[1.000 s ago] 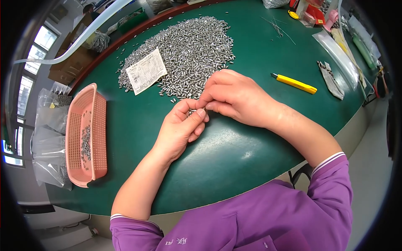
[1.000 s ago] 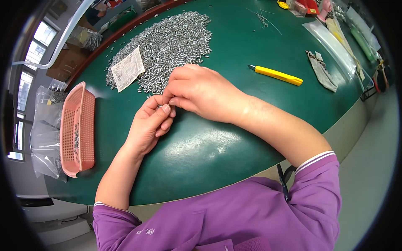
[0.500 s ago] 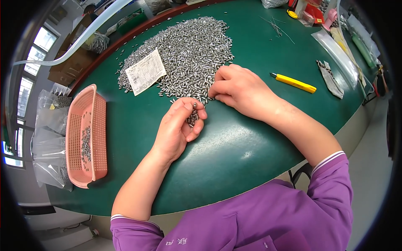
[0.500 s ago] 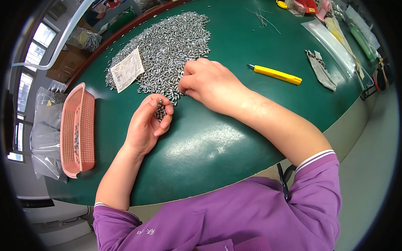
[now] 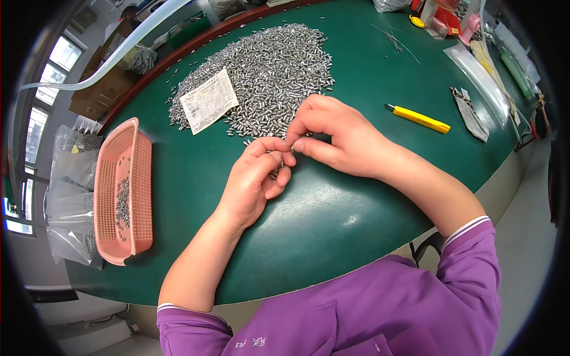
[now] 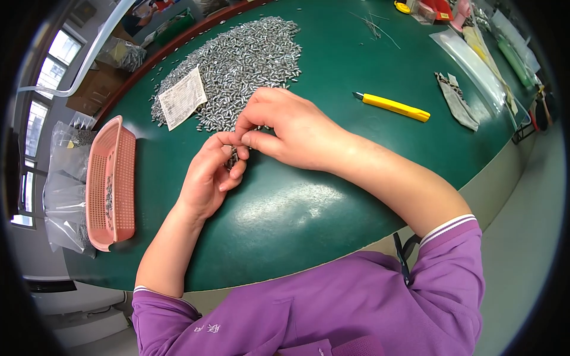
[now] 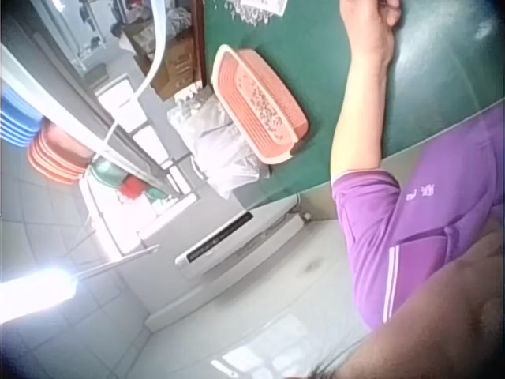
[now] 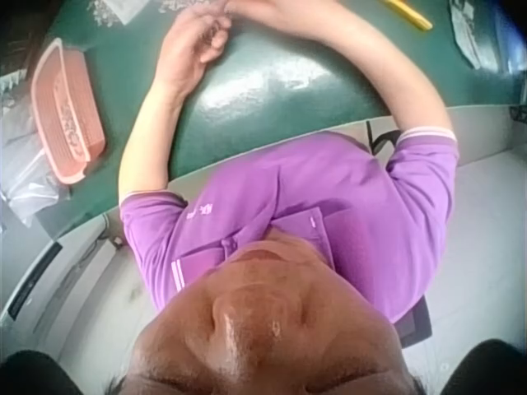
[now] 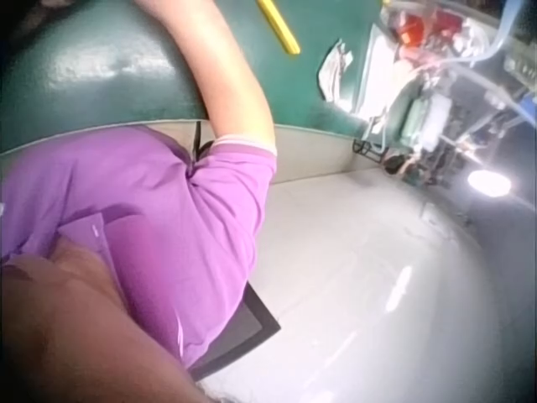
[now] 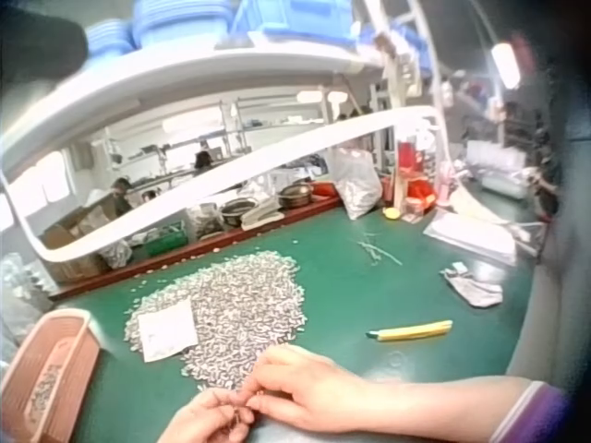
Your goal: Manually sorting and inspecting small metal components on a workbench in a factory environment.
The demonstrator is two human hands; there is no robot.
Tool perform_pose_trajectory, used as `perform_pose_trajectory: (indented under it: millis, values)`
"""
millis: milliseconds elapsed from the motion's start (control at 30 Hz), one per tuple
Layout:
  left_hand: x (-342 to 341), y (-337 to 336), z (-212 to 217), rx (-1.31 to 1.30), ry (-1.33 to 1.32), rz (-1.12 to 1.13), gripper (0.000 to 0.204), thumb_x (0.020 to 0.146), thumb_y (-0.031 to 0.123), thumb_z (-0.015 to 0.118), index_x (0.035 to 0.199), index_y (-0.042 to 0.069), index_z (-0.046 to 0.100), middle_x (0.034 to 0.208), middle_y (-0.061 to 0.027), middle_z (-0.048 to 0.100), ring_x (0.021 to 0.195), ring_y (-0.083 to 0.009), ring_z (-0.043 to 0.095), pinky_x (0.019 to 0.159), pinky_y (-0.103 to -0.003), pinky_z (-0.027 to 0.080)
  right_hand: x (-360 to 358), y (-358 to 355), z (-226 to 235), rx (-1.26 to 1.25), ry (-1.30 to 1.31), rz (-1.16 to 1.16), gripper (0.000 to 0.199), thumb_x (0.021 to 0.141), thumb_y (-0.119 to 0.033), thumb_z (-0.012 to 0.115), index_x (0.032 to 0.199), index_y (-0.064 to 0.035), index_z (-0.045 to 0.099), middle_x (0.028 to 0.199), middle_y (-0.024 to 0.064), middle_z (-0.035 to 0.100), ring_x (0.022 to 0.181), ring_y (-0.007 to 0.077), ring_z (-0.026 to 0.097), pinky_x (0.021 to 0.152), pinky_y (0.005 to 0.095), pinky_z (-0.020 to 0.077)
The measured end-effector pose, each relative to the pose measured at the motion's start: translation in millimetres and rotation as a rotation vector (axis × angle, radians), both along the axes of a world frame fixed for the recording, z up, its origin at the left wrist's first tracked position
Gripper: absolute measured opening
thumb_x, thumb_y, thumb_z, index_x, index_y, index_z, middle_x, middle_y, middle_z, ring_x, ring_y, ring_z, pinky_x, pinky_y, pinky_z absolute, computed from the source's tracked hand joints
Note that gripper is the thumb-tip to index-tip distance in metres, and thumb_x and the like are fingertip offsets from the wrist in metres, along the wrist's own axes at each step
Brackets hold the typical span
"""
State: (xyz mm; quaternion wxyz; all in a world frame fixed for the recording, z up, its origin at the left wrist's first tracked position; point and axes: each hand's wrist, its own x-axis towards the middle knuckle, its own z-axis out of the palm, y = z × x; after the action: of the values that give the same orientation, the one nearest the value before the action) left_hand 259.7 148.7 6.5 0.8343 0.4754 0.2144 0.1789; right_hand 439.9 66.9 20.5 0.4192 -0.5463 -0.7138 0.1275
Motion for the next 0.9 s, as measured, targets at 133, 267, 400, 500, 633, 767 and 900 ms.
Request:
perform_pose_trajectory:
  millis: [133, 267, 400, 500, 633, 767, 900]
  values:
    - [-1.0, -1.9, 0.2, 0.071, 0.039, -0.052, 0.018, 0.089, 0.013, 0.055, 0.104, 0.004, 0.049, 0.084, -0.0035, 0.054, 0.059, -0.0032, 0.045, 0.043, -0.015, 0.032, -4.9, 1.4, -3.2, 0.028, 0.07, 0.04, 0.008, 0.077, -0.008, 0.064, 0.086, -0.0086, 0.063, 0.084, 0.0048, 0.055, 0.083, 0.0207, 0.054, 0.074, 0.0322, 0.0449]
    - [-0.8, -1.5, -3.0, 0.056, 0.023, -0.026, 0.015, 0.091, 0.014, 0.053, 0.103, 0.005, 0.05, 0.083, -0.0032, 0.054, 0.058, -0.0034, 0.044, 0.042, -0.015, 0.031, -1.5, 2.3, -3.3, 0.054, 0.024, -0.024, 0.009, 0.077, -0.009, 0.066, 0.085, -0.0097, 0.064, 0.084, 0.0038, 0.055, 0.083, 0.0204, 0.055, 0.074, 0.0318, 0.045]
    - [-0.8, -1.5, -3.3, 0.04, 0.027, -0.033, 0.012, 0.093, 0.015, 0.049, 0.1, 0.005, 0.052, 0.082, -0.0032, 0.053, 0.057, -0.0044, 0.043, 0.041, -0.015, 0.029, 7.1, 1.5, -5.9, 0.066, -0.169, -0.139, 0.01, 0.074, -0.012, 0.066, 0.083, -0.0116, 0.064, 0.086, 0.003, 0.055, 0.087, 0.0219, 0.053, 0.077, 0.034, 0.0442]
    - [-0.1, -1.6, -3.1, 0.043, 0.022, -0.029, 0.014, 0.094, 0.016, 0.046, 0.099, 0.005, 0.052, 0.081, -0.0042, 0.053, 0.057, -0.0057, 0.042, 0.041, -0.015, 0.028, 9.8, 2.1, -14.3, 0.037, -0.272, -0.135, 0.011, 0.072, -0.014, 0.066, 0.082, -0.0125, 0.064, 0.087, 0.0034, 0.054, 0.09, 0.023, 0.052, 0.079, 0.036, 0.0431]
    - [-0.4, -0.3, -3.5, 0.014, -0.002, -0.038, 0.018, 0.094, 0.019, 0.045, 0.1, 0.003, 0.051, 0.082, -0.0062, 0.052, 0.057, -0.0076, 0.042, 0.041, -0.016, 0.029, 8.5, 2.2, -18.0, 0.082, -0.338, -0.142, 0.01, 0.07, -0.016, 0.066, 0.079, -0.0126, 0.063, 0.087, 0.0033, 0.052, 0.089, 0.0226, 0.051, 0.078, 0.0359, 0.0425]
    - [-0.2, -0.8, -1.6, 0.002, -0.005, -0.033, 0.02, 0.094, 0.02, 0.044, 0.101, 0.003, 0.051, 0.084, -0.007, 0.052, 0.058, -0.0085, 0.043, 0.041, -0.016, 0.029, 6.5, 3.5, -17.1, 0.089, -0.385, -0.159, 0.012, 0.07, -0.013, 0.066, 0.08, -0.0121, 0.062, 0.087, 0.0023, 0.053, 0.087, 0.0224, 0.052, 0.078, 0.0357, 0.0429]
    - [0.2, -0.7, -1.8, 0.023, 0.001, -0.026, 0.02, 0.093, 0.019, 0.045, 0.103, 0.003, 0.05, 0.086, -0.0066, 0.052, 0.059, -0.0081, 0.042, 0.041, -0.016, 0.029, 4.9, 5.3, -17.9, 0.131, -0.418, -0.165, 0.011, 0.072, -0.012, 0.065, 0.081, -0.0115, 0.061, 0.087, 0.0034, 0.053, 0.087, 0.023, 0.052, 0.077, 0.0359, 0.0431]
